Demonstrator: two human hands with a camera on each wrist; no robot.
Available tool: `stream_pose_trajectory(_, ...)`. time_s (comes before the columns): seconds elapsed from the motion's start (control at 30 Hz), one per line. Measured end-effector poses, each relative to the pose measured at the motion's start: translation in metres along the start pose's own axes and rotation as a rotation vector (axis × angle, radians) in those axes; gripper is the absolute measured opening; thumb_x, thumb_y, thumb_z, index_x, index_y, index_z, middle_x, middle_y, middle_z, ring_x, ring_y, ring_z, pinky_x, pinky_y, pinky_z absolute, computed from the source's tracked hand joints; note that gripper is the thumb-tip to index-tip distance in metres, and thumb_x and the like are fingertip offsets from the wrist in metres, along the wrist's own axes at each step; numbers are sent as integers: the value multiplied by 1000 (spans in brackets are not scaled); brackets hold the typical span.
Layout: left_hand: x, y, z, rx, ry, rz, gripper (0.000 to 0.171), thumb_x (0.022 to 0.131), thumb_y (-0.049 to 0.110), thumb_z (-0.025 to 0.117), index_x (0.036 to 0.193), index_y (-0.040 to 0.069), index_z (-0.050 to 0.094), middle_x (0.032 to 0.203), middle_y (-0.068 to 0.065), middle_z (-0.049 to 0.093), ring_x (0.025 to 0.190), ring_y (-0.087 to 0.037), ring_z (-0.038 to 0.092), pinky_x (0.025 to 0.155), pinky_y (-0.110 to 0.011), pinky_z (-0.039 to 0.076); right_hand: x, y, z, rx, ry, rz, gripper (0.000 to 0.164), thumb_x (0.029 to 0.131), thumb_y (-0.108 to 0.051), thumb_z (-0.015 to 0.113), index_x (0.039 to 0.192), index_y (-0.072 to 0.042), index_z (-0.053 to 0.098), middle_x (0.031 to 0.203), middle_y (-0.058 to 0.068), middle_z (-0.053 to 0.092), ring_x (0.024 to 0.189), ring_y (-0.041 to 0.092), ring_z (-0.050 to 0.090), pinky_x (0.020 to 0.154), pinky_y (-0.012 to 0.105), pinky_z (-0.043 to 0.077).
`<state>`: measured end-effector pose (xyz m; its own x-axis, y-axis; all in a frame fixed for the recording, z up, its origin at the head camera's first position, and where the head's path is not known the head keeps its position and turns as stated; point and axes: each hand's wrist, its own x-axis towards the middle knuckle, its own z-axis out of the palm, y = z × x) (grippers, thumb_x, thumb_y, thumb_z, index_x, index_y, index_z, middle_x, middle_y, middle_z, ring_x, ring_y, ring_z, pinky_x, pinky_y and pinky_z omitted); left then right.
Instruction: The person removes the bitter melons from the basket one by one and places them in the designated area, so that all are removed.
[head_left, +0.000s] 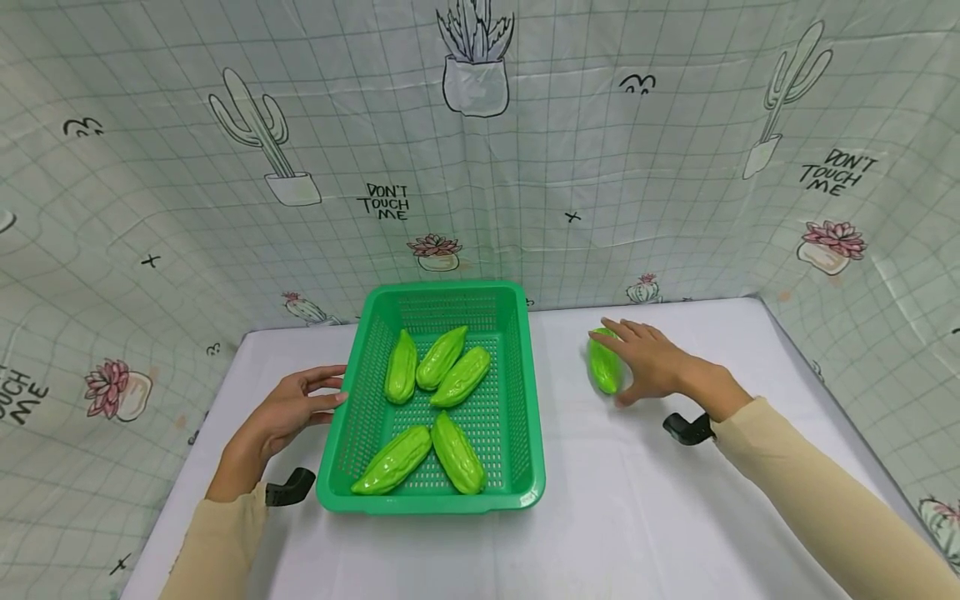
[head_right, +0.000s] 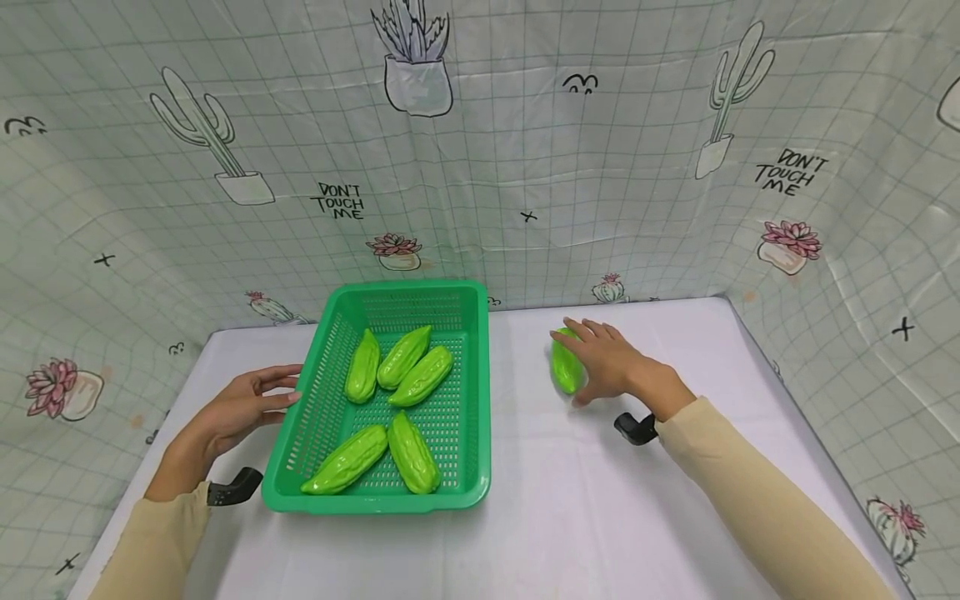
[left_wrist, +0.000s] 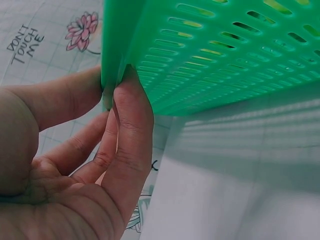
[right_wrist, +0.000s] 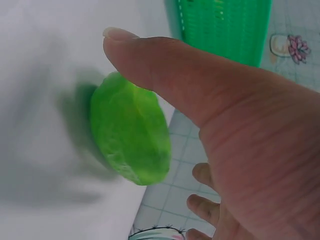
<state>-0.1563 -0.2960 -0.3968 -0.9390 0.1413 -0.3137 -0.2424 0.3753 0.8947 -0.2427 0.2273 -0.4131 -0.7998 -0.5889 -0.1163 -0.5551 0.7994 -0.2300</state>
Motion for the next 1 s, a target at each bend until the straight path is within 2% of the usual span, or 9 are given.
stream_pose_trajectory(0.33,0,1,1,8,3,-8,66,108,7,62,163,-8,29,156,-35,37,100,-7,65,89,-27,58,-13,-15,-14,-20,71,-55,107,78,-33,97,162,-5,39,168,27,29,151,53,28,121,71,21)
stream_pose_trajectory(0.6,0,0,0,6,3,-4,65,108,6,61,163,-8,29,155,-35,38,99,-6,65,87,-26,58,-22,-36,-27,-28,124,-99,103,80,-32,95,163,-7,38,169,25,27,153,50,26,122,69,20)
stream_pose_trajectory(1.0,-1,1,1,0,3,0,66,108,8,62,162,-8,29,154,-35,38,98,-5,65,86,-24,58,-30,-63,-36,-80,191,-176,106,78,-33,96,163,-9,39,170,22,30,153,48,29,123,66,22)
